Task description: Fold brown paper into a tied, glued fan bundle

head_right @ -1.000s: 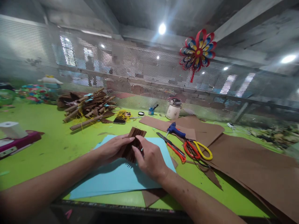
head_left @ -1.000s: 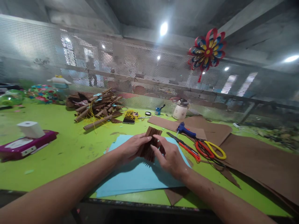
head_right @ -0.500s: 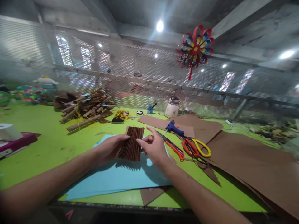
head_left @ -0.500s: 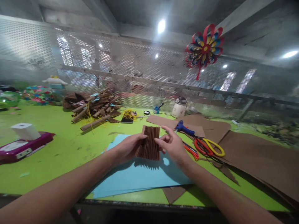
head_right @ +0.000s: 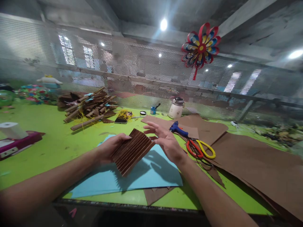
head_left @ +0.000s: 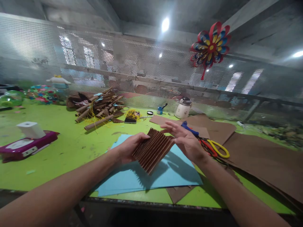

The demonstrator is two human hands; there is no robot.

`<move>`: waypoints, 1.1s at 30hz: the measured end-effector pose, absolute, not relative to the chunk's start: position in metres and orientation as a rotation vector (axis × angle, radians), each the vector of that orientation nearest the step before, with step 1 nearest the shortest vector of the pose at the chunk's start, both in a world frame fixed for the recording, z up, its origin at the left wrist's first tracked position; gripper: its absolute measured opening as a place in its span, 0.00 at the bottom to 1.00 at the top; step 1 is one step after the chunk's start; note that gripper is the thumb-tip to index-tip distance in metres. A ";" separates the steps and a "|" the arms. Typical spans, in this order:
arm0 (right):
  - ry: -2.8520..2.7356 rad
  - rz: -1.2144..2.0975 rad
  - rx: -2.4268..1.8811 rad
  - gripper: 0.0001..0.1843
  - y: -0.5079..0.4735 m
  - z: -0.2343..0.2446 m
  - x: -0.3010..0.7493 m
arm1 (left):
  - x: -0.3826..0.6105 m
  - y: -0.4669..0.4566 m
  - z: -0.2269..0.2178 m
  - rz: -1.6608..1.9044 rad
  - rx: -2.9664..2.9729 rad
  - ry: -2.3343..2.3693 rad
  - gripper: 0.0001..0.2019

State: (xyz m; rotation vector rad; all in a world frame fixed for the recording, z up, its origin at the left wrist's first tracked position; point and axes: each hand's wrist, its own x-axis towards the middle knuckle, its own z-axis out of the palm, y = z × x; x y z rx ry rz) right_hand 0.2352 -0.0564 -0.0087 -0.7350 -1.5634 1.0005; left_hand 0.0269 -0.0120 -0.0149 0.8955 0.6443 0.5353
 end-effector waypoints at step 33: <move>-2.305 0.378 -0.834 0.18 -0.087 0.001 0.215 | 0.025 -0.016 -0.017 0.292 1.122 0.581 0.08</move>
